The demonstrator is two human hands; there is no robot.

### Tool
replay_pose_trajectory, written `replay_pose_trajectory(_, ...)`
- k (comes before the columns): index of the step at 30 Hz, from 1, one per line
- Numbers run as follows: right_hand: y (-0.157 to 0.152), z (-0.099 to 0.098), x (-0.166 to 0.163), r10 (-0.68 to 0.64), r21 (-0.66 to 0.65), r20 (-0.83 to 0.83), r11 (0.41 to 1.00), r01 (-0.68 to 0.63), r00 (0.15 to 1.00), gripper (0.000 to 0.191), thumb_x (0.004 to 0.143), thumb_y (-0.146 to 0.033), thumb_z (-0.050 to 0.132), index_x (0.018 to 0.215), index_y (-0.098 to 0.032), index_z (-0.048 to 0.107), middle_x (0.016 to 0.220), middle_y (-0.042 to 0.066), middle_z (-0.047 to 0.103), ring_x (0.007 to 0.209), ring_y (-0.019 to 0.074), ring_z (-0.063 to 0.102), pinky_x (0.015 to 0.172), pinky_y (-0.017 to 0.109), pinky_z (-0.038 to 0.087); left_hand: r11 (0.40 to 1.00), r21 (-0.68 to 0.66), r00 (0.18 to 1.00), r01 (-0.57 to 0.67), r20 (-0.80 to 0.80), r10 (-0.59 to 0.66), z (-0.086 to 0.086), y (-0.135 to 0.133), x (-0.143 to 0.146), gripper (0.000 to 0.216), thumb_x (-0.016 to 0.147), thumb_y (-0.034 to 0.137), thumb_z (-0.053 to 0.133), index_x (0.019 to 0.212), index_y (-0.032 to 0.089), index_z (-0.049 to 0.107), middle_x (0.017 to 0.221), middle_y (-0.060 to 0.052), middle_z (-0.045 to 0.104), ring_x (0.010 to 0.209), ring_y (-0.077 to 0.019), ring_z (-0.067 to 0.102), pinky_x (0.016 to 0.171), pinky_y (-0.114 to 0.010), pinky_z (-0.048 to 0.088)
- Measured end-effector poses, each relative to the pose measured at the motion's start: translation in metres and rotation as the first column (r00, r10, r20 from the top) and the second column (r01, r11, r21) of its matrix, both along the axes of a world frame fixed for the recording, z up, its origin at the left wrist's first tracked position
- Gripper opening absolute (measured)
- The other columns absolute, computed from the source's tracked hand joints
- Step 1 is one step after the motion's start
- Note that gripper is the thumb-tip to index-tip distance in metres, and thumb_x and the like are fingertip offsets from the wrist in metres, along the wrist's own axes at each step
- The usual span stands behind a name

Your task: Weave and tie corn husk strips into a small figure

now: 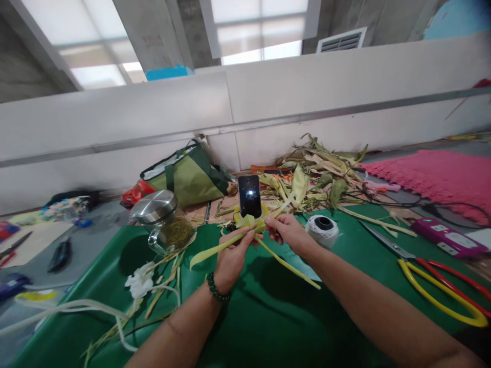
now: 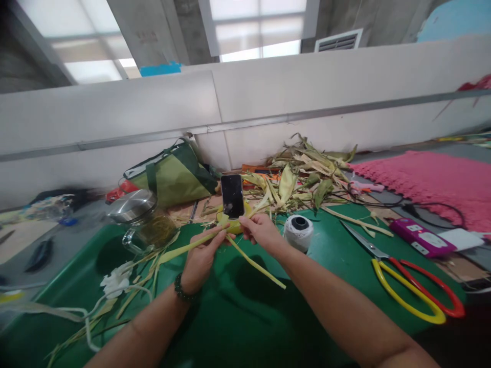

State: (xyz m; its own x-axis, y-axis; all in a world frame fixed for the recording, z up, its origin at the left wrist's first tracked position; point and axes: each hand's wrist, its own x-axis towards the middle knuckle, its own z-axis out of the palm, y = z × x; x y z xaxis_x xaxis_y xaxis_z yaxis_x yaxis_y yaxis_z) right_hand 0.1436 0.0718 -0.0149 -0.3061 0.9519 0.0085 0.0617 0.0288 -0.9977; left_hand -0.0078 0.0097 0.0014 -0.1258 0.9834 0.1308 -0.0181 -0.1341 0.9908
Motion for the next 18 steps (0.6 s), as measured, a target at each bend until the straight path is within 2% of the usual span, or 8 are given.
replay_pose_trajectory(2, 0.004, 0.0, 0.004, 0.058, 0.018, 0.156, 0.998, -0.062, 0.986, 0.049, 0.073, -0.059, 0.058, 0.049, -0.016, 0.055, 0.037, -0.003, 0.047, 0.031, 0.007, 0.037, 0.034, 0.021, 0.028, 0.999, 0.029, 0.999, -0.041, -0.019, 0.041, -0.002, 0.001, 0.0, 0.018, 0.069, 0.029, 0.073, 0.083, 0.017, 0.074, 0.07, -0.005, 0.074, 0.067, -0.0226, 0.068, 0.072, -0.036, 0.054)
replay_pose_trajectory(4, 0.004, 0.004, 0.011, -0.027, 0.175, 0.246, 0.984, -0.017, 0.969, 0.052, 0.076, -0.058, 0.056, 0.044, -0.017, 0.052, 0.035, -0.004, 0.042, 0.033, 0.007, 0.036, 0.037, 0.021, 0.027, 0.995, 0.064, 0.996, -0.081, -0.043, 0.083, -0.005, 0.002, 0.0, 0.015, 0.068, 0.028, 0.074, 0.078, 0.017, 0.073, 0.071, -0.006, 0.074, 0.07, -0.024, 0.069, 0.075, -0.037, 0.054)
replay_pose_trajectory(6, 0.003, 0.011, 0.017, -0.166, 0.341, 0.186, 0.935, 0.094, 0.969, 0.054, 0.078, -0.058, 0.053, 0.043, -0.017, 0.052, 0.037, -0.004, 0.037, 0.037, 0.007, 0.034, 0.04, 0.022, 0.026, 0.991, 0.099, 0.989, -0.088, -0.11, 0.099, -0.008, 0.0, 0.001, 0.011, 0.068, 0.027, 0.074, 0.076, 0.019, 0.073, 0.073, -0.007, 0.074, 0.075, -0.0252, 0.069, 0.08, -0.038, 0.053)
replay_pose_trajectory(7, 0.001, 0.014, 0.019, -0.178, 0.38, 0.142, 0.918, 0.112, 0.974, 0.053, 0.078, -0.058, 0.052, 0.045, -0.017, 0.053, 0.039, -0.004, 0.036, 0.039, 0.0071, 0.033, 0.041, 0.022, 0.025, 0.99, 0.119, 0.981, -0.073, -0.169, 0.092, -0.009, -0.001, 0.001, 0.009, 0.069, 0.027, 0.073, 0.075, 0.019, 0.074, 0.075, -0.007, 0.074, 0.078, -0.0255, 0.069, 0.082, -0.039, 0.052)
replay_pose_trajectory(10, -0.006, 0.018, 0.014, 0.022, 0.364, 0.122, 0.929, -0.065, 0.992, 0.049, 0.073, -0.057, 0.06, 0.047, -0.016, 0.054, 0.043, -0.004, 0.038, 0.043, 0.0074, 0.034, 0.042, 0.022, 0.025, 0.983, 0.175, 0.92, 0.055, -0.391, 0.018, -0.01, -0.005, 0.004, 0.011, 0.075, 0.028, 0.066, 0.077, 0.022, 0.075, 0.079, -0.009, 0.074, 0.077, -0.0245, 0.067, 0.08, -0.038, 0.05)
replay_pose_trajectory(12, -0.011, 0.016, 0.007, 0.125, 0.346, 0.101, 0.926, -0.153, 0.987, 0.047, 0.072, -0.053, 0.064, 0.047, -0.016, 0.051, 0.046, -0.004, 0.041, 0.046, 0.0079, 0.037, 0.044, 0.022, 0.028, 0.977, 0.17, 0.878, 0.129, -0.478, -0.033, -0.011, -0.006, 0.006, 0.016, 0.078, 0.028, 0.062, 0.078, 0.021, 0.076, 0.079, -0.009, 0.074, 0.073, -0.0228, 0.065, 0.075, -0.035, 0.049)
replay_pose_trajectory(15, -0.017, 0.011, -0.002, 0.088, 0.379, 0.058, 0.92, -0.103, 0.994, 0.04, 0.076, -0.046, 0.061, 0.051, -0.016, 0.051, 0.052, -0.003, 0.045, 0.051, 0.0087, 0.041, 0.047, 0.021, 0.032, 0.981, 0.07, 0.891, 0.183, -0.432, -0.136, -0.01, -0.004, 0.008, 0.015, 0.076, 0.028, 0.062, 0.074, 0.019, 0.074, 0.077, -0.007, 0.074, 0.07, -0.021, 0.064, 0.069, -0.031, 0.049)
replay_pose_trajectory(18, -0.023, 0.009, -0.005, 0.062, 0.39, 0.09, 0.916, -0.092, 0.994, 0.033, 0.078, -0.039, 0.059, 0.055, -0.017, 0.05, 0.053, -0.003, 0.047, 0.05, 0.0088, 0.044, 0.047, 0.021, 0.034, 0.966, -0.077, 0.914, 0.246, -0.315, -0.257, -0.009, 0.001, 0.008, 0.015, 0.07, 0.028, 0.067, 0.061, 0.017, 0.07, 0.064, -0.005, 0.07, 0.062, -0.0187, 0.061, 0.061, -0.028, 0.047)
